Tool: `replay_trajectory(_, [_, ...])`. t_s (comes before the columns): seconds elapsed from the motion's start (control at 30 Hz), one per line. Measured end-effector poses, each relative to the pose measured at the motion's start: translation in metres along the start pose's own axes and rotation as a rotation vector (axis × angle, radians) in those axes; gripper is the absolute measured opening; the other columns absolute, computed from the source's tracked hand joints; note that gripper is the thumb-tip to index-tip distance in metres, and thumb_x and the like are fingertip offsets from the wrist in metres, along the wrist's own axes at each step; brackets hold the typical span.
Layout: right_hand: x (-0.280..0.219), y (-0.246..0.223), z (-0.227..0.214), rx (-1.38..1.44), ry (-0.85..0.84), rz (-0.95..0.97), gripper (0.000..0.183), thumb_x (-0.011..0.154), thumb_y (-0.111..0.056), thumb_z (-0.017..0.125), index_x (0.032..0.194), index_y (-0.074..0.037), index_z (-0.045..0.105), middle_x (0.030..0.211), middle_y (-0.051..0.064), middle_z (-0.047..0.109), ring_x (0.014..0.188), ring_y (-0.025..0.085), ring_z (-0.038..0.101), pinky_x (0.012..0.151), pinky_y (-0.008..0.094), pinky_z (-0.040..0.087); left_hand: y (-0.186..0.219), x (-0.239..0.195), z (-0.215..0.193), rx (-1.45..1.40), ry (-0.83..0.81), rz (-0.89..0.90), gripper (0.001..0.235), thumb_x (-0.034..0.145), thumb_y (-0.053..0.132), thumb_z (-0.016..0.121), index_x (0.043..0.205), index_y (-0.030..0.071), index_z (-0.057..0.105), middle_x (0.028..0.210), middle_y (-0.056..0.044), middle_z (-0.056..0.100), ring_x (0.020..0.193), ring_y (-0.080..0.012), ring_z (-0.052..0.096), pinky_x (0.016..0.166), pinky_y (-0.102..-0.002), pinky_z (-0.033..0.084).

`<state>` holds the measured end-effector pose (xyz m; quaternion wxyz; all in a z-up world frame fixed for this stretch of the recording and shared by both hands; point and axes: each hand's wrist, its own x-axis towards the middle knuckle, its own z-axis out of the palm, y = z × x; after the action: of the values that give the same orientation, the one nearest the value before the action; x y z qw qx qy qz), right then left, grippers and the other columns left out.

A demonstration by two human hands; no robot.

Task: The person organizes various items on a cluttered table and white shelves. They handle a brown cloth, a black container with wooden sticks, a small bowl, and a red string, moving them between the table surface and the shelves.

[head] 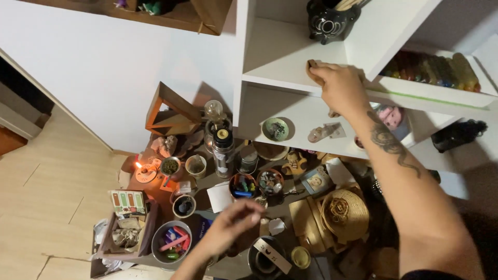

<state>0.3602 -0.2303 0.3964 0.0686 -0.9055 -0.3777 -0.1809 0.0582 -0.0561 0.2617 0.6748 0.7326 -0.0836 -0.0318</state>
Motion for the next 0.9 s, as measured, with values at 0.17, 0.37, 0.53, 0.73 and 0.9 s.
replay_trajectory(0.17, [-0.013, 0.011, 0.023, 0.062, 0.159, 0.03, 0.035, 0.085, -0.007, 0.052, 0.117, -0.017, 0.064, 0.118, 0.009, 0.06, 0.099, 0.032, 0.06, 0.087, 0.045, 0.043, 0.09, 0.156, -0.006, 0.163, 0.26, 0.485, 0.019, 0.086, 0.024, 0.065, 0.098, 0.009, 0.064, 0.084, -0.009, 0.064, 0.081, -0.0258, 0.065, 0.072, -0.037, 0.053])
replay_trajectory(0.37, [-0.004, -0.004, 0.0, 0.21, 0.006, 0.089, 0.051, 0.072, 0.013, 0.046, 0.116, -0.008, 0.06, 0.113, 0.014, 0.062, 0.083, 0.037, 0.061, 0.069, 0.047, 0.049, 0.12, 0.369, -0.021, 0.763, 0.594, 0.665, 0.021, 0.085, 0.019, 0.062, 0.105, 0.019, 0.058, 0.111, -0.004, 0.051, 0.091, -0.0344, 0.056, 0.072, -0.046, 0.046])
replay_trajectory(0.53, [-0.007, -0.002, 0.002, 0.177, 0.001, 0.11, 0.061, 0.076, 0.016, 0.038, 0.132, -0.007, 0.043, 0.099, 0.021, 0.062, 0.068, 0.04, 0.06, 0.052, 0.05, 0.05, 0.11, 0.439, -0.027, 1.063, 0.583, 0.41, 0.027, 0.085, 0.027, 0.067, 0.108, 0.018, 0.056, 0.105, -0.004, 0.056, 0.088, -0.041, 0.055, 0.06, -0.058, 0.045])
replay_trajectory(0.73, [-0.012, 0.002, -0.002, 0.288, 0.092, 0.006, 0.05, 0.078, 0.011, 0.043, 0.119, -0.013, 0.057, 0.116, 0.012, 0.062, 0.081, 0.038, 0.06, 0.063, 0.048, 0.047, 0.105, 0.45, -0.042, 0.874, 0.559, 0.484, 0.029, 0.071, 0.003, 0.075, 0.091, 0.012, 0.057, 0.084, -0.011, 0.061, 0.068, -0.0318, 0.061, 0.05, -0.044, 0.043])
replay_trajectory(0.9, [-0.007, 0.011, 0.004, 0.161, -0.102, 0.029, 0.039, 0.083, 0.006, 0.049, 0.114, -0.01, 0.064, 0.102, 0.012, 0.064, 0.061, 0.019, 0.063, 0.049, 0.028, 0.058, 0.138, 0.406, -0.07, 0.866, 0.584, 0.616, 0.034, 0.063, 0.008, 0.078, 0.084, 0.014, 0.053, 0.083, -0.003, 0.068, 0.08, -0.0286, 0.066, 0.062, -0.044, 0.043])
